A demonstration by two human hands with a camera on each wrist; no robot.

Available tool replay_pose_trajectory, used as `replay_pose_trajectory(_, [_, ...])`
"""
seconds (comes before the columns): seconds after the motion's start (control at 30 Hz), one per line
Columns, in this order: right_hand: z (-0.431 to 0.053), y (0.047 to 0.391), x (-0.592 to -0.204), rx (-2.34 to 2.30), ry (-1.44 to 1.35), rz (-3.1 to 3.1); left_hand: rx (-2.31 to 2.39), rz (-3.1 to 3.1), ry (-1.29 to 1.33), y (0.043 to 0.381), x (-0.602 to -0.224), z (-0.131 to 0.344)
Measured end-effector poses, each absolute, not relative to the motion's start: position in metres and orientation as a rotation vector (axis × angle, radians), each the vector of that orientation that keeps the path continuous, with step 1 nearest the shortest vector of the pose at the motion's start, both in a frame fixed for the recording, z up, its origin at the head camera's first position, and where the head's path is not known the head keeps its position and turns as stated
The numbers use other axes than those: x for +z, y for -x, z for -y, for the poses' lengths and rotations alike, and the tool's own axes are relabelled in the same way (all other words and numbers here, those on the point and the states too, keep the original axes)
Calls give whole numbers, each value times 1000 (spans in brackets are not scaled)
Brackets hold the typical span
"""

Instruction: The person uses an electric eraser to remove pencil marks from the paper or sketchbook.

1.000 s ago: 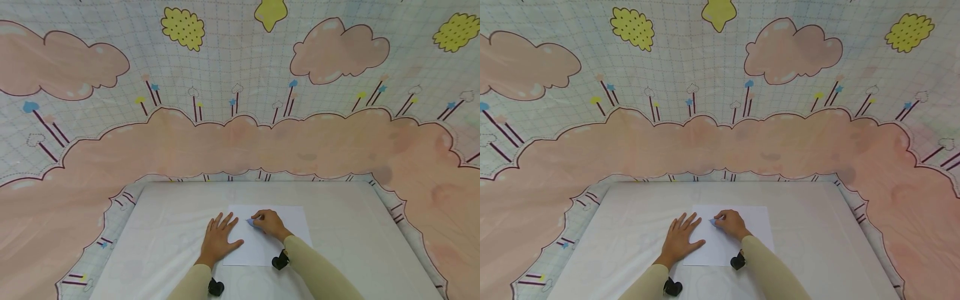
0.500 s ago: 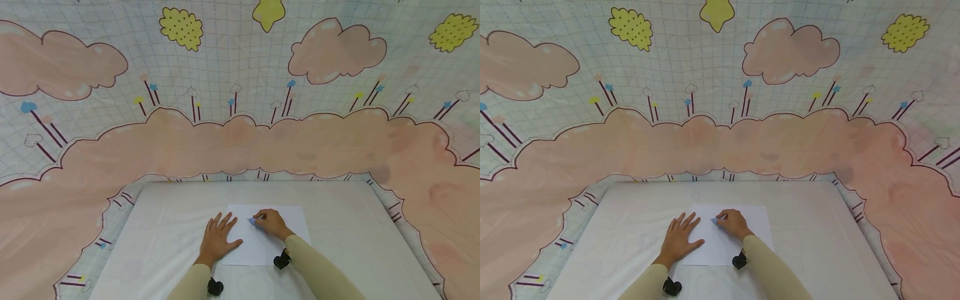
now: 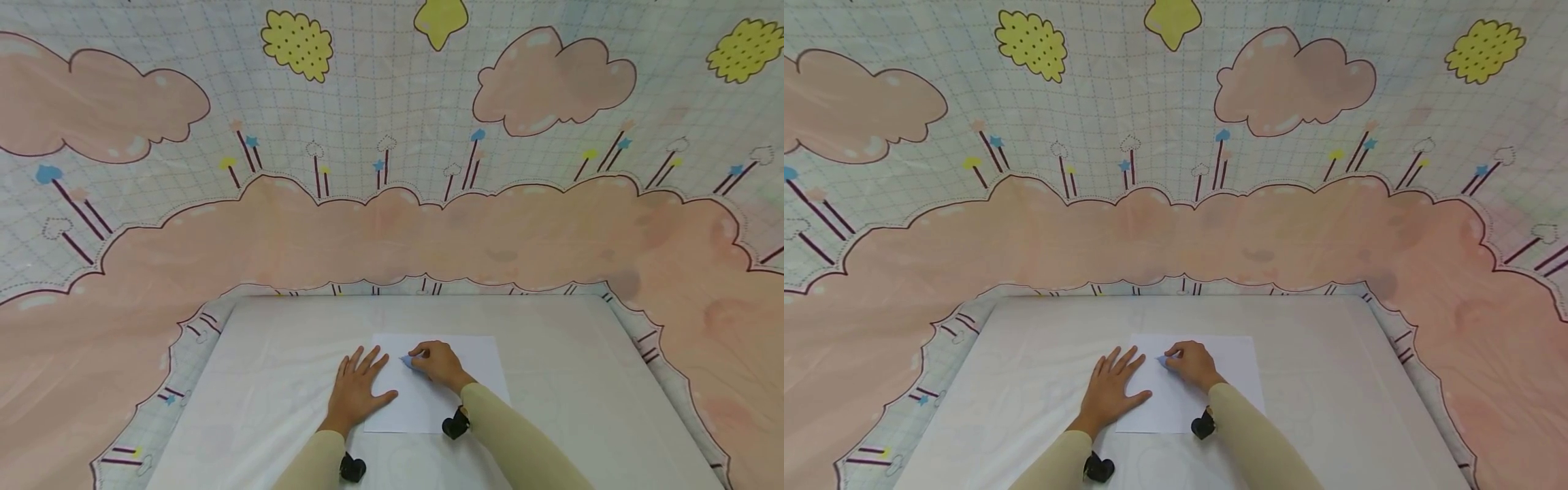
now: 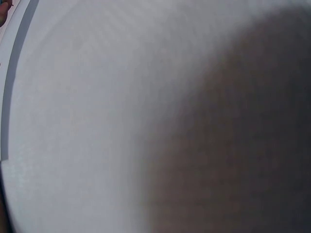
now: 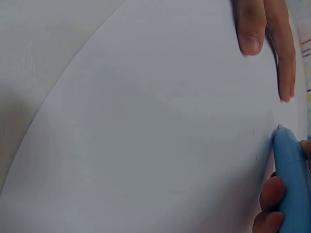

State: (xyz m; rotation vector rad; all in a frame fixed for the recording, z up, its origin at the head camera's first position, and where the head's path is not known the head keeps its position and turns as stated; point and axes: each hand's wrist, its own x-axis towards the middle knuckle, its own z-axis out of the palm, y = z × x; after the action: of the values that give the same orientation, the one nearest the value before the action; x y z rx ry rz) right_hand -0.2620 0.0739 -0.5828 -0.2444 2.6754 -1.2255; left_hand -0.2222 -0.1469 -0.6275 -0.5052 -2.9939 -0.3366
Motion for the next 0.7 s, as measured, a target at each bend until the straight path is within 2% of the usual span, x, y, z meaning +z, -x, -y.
replay_pose_trajectory(0.7, [-68, 263, -584, -1230, 266, -2692, -357, 3003, 495, 222, -627, 147])
